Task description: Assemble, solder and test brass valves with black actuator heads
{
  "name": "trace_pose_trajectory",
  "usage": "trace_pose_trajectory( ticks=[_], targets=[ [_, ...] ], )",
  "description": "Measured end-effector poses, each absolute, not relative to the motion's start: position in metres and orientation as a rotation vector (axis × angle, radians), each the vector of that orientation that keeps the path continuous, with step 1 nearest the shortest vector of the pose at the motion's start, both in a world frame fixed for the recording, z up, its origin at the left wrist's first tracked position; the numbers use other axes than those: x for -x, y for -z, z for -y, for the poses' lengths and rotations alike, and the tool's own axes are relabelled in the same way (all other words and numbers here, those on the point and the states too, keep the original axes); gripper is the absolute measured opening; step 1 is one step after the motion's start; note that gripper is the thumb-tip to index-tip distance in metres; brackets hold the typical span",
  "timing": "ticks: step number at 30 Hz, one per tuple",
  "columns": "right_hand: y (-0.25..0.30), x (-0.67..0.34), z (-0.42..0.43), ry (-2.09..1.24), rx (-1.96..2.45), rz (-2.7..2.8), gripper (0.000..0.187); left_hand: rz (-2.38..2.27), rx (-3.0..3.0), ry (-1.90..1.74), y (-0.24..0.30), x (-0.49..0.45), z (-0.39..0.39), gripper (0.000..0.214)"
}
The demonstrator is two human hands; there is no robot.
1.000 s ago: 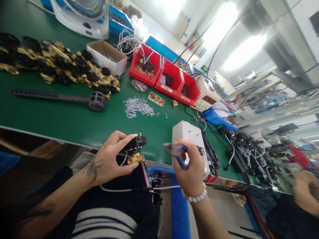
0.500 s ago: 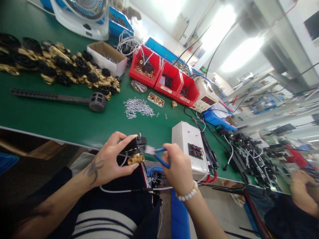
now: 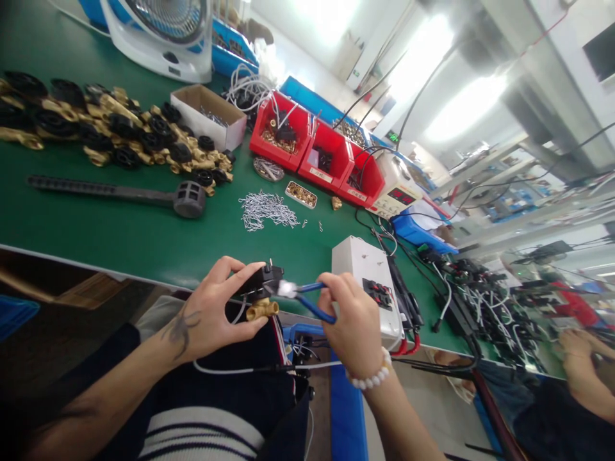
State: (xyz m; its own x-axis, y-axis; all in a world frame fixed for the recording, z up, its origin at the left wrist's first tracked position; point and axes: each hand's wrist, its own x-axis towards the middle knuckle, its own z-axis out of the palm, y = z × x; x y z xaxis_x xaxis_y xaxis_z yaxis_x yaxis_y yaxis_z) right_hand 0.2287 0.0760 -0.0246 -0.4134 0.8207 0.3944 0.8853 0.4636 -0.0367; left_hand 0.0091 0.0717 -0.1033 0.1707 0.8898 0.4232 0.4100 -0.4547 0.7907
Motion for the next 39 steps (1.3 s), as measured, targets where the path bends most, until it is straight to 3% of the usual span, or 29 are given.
trace_pose_trajectory(
  ticks=[3,8,14,19,24,29,35,39],
  targets=[
    [0.024,-0.23,-0.075,0.393,1.377,2.003,0.016,-1.219,-1.947,-1.23,0.103,-0.009,-0.072,0.064],
    [0.027,-0.228,-0.076,0.165,1.453,2.58,0.023,-1.21,-1.956,-1.243,0.103,-0.009,-0.072,0.062],
    [0.028,-0.23,-0.072,0.415,1.326,1.944,0.015,-1.218,-1.935,-1.233,0.102,-0.009,-0.072,0.062],
    [0.033,-0.226,-0.073,0.187,1.472,2.551,0.023,-1.207,-1.942,-1.229,0.103,-0.009,-0.073,0.063],
    [0.026,-0.23,-0.073,0.325,1.434,2.043,0.014,-1.201,-1.926,-1.244,0.103,-0.009,-0.074,0.062],
    [0.023,-0.226,-0.074,0.16,1.57,2.586,0.023,-1.194,-1.942,-1.215,0.103,-0.009,-0.073,0.064],
    [0.017,-0.224,-0.072,0.329,1.462,2.081,0.015,-1.193,-1.921,-1.233,0.104,-0.009,-0.073,0.062],
    [0.022,-0.222,-0.074,0.134,1.616,2.538,0.024,-1.195,-1.947,-1.226,0.103,-0.01,-0.072,0.063]
  ],
)
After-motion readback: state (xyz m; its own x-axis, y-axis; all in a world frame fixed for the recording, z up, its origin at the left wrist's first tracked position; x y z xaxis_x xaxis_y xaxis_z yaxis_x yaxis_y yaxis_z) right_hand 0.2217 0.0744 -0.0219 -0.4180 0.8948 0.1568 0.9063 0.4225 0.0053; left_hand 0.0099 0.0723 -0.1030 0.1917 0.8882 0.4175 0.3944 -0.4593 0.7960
